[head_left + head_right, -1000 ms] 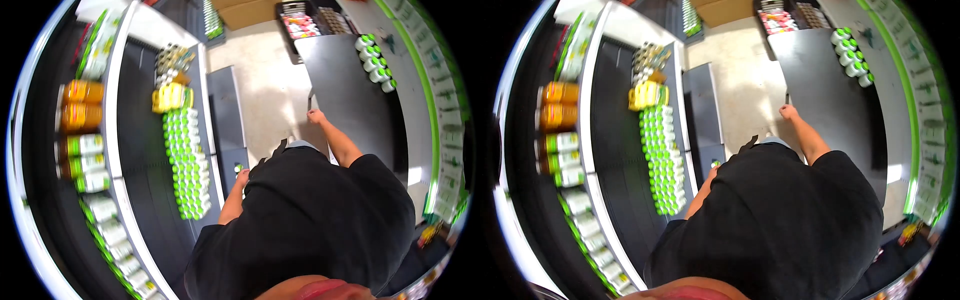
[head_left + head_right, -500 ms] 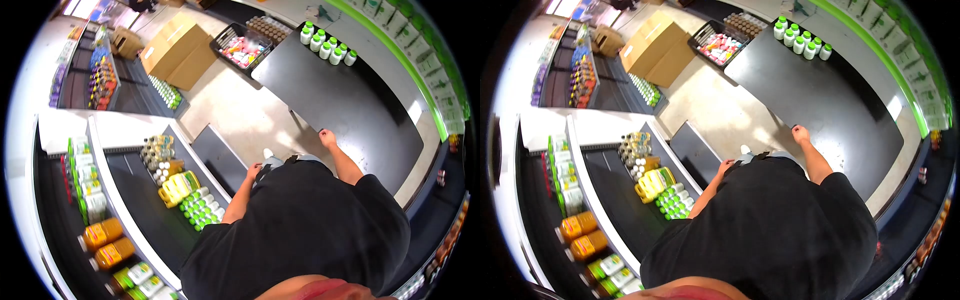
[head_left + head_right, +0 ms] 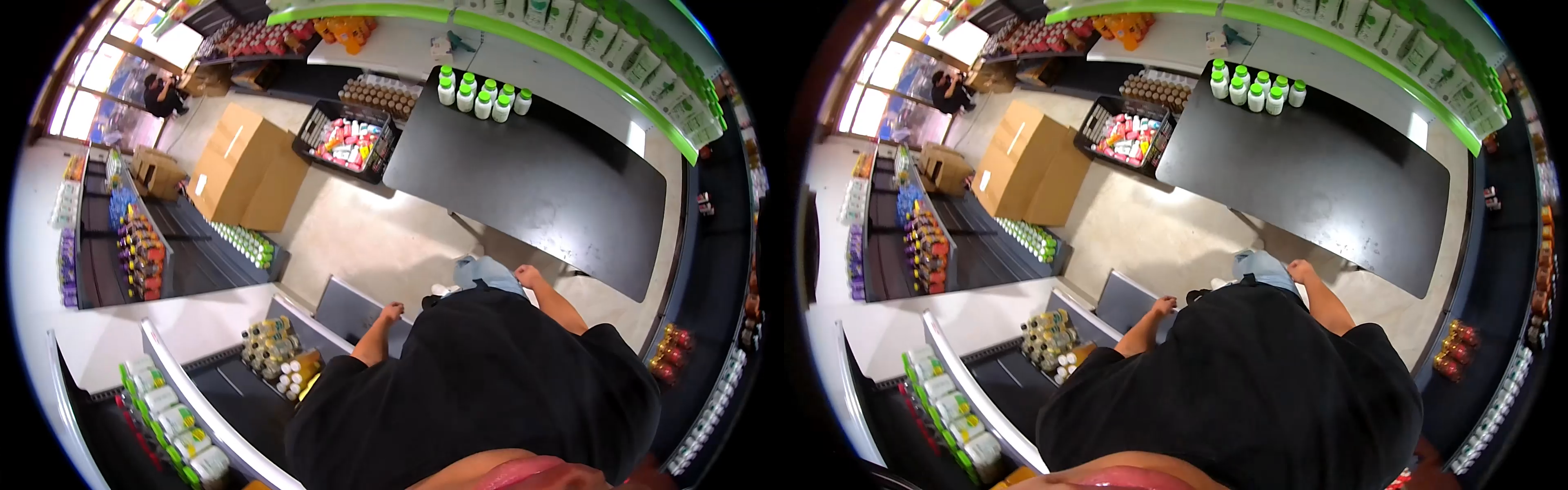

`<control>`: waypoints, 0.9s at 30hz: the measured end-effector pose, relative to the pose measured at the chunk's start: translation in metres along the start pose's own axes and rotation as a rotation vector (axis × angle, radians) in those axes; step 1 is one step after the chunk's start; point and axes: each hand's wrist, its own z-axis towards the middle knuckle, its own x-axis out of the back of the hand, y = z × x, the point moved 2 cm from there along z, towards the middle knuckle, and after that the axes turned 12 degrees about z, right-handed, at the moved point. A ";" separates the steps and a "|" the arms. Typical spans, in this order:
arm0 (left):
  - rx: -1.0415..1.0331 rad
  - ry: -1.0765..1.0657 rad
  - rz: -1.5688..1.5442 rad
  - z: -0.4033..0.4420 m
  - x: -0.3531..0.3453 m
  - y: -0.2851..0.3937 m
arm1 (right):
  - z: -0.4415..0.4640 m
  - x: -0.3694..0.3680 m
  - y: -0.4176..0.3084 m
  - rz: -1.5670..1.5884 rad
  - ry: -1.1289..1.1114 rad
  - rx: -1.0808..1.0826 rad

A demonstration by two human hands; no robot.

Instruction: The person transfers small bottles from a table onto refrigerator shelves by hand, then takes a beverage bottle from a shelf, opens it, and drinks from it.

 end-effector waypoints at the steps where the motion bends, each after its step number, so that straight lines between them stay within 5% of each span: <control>1: -0.052 -0.012 0.060 0.003 0.001 0.017 | -0.001 0.002 0.001 0.082 -0.055 -0.046; 5: -0.251 -0.167 0.190 0.044 0.004 0.074 | 0.018 0.006 0.010 0.214 -0.039 -0.166; 10: -1.008 -0.234 0.599 0.095 0.029 0.182 | 0.039 0.018 -0.029 0.458 0.067 -0.222; 14: -0.264 -0.173 0.015 0.072 0.058 0.288 | 0.093 0.000 -0.014 0.428 0.052 -0.157; 17: -0.254 -0.126 0.157 0.070 0.075 0.338 | 0.085 0.001 -0.029 0.562 0.056 -0.229; 20: -0.287 -0.192 0.261 0.081 0.080 0.384 | 0.091 -0.010 -0.013 0.713 0.154 -0.205; 24: -0.648 -0.271 0.392 0.173 0.084 0.442 | 0.075 -0.039 -0.001 0.937 0.454 -0.255; 27: -1.071 -0.048 0.680 0.174 0.082 0.534 | 0.037 -0.071 -0.009 1.169 0.539 -0.385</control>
